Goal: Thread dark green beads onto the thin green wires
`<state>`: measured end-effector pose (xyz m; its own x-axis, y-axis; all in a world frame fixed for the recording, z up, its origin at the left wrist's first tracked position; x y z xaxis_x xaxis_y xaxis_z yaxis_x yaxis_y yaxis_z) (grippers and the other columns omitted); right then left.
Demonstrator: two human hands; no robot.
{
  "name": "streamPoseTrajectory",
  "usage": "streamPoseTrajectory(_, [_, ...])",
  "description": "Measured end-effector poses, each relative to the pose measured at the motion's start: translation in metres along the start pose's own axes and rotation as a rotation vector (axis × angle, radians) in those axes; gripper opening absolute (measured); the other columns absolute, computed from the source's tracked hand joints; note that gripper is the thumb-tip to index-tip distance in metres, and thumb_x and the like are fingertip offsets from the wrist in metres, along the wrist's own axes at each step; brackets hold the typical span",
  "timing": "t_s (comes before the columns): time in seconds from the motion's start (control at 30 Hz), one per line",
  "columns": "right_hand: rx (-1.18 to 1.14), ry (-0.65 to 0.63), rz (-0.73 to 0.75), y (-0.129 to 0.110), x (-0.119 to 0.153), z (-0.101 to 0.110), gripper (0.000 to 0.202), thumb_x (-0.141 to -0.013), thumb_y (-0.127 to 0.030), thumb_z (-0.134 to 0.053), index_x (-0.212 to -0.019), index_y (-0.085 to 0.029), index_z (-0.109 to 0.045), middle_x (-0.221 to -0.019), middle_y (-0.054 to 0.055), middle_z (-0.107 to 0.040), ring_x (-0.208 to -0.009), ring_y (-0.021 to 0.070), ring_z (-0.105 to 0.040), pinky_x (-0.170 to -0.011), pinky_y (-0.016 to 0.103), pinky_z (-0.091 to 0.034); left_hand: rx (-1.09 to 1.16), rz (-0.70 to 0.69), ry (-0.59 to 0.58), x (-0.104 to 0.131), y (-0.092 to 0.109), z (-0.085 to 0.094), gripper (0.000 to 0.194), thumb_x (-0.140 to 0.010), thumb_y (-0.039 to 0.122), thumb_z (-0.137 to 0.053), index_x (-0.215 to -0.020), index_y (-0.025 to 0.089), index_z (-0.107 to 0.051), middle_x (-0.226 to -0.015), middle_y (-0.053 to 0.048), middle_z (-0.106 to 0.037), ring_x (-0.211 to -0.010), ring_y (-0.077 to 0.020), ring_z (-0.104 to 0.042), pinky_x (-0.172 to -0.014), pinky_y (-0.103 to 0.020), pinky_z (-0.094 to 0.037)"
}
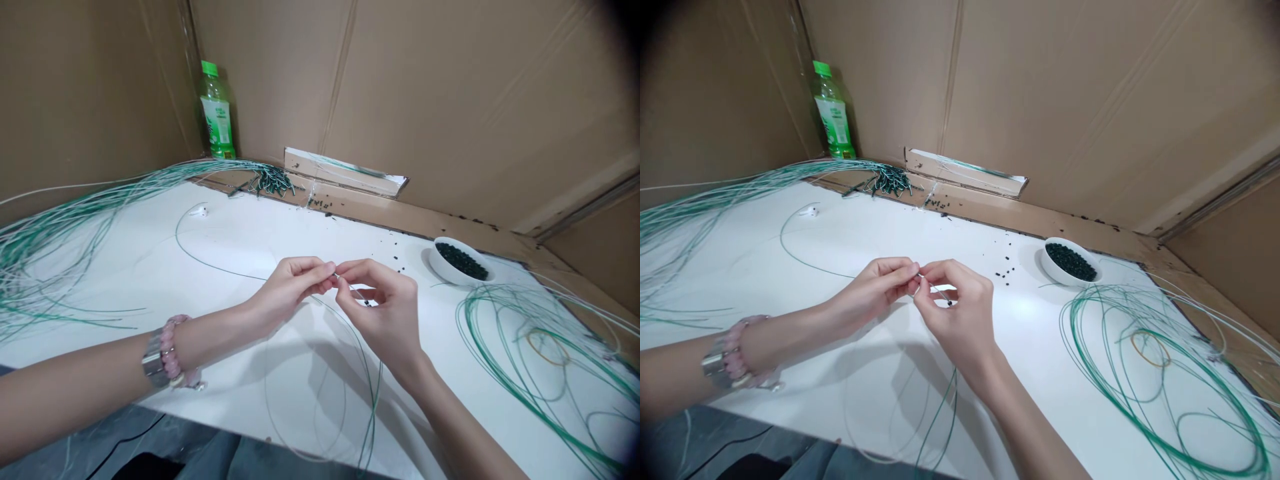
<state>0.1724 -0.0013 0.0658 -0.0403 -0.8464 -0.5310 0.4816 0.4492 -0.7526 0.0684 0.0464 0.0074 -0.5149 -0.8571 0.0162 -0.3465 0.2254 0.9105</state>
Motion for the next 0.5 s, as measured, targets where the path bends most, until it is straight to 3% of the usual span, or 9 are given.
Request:
streamPoseTrajectory(0.2, [0.044,0.001,0.034,-0.003,-0.001,0.001,0.010,-0.071,-0.007,-0.058,-0.068,-0.016,-0.059,-0.075,0.001,-0.068,-0.065,0.0090,-0.064,-0.050,0.014,-0.053,-0.120,-0.051,0.007,-0.001,0.005,0.002,0.021,-0.077,0.030,-0.065,-0.062,0.015,-0.063,-0.060,0.003,-0.053,-0.063,-0.0068,-0.048,-0.066,-0.021,-0.038])
streamPoseTrajectory(0.5, [0.311,-0.032,0.248,-0.014,0.003,-0.003,0.013,-0.076,-0.007,-0.051,-0.072,-0.017,-0.058,-0.075,0.002,-0.067,-0.063,0.0103,-0.060,-0.056,0.022,-0.056,-0.404,-0.196,0.013,-0.004,0.018,0.005,0.019,-0.074,0.028,-0.066,-0.062,0.015,-0.063,-0.062,0.001,-0.061,-0.062,-0.0094,-0.054,-0.062,-0.021,-0.042])
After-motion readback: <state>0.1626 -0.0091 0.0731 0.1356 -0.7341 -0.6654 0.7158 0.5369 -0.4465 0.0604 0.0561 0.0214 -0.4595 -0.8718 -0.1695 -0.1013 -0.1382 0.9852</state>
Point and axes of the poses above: each hand's wrist, its own x-axis away from the middle knuckle, its own z-axis out of the back of the hand, y = z × x, the point moved 7 cm from there along -x, towards the middle knuckle
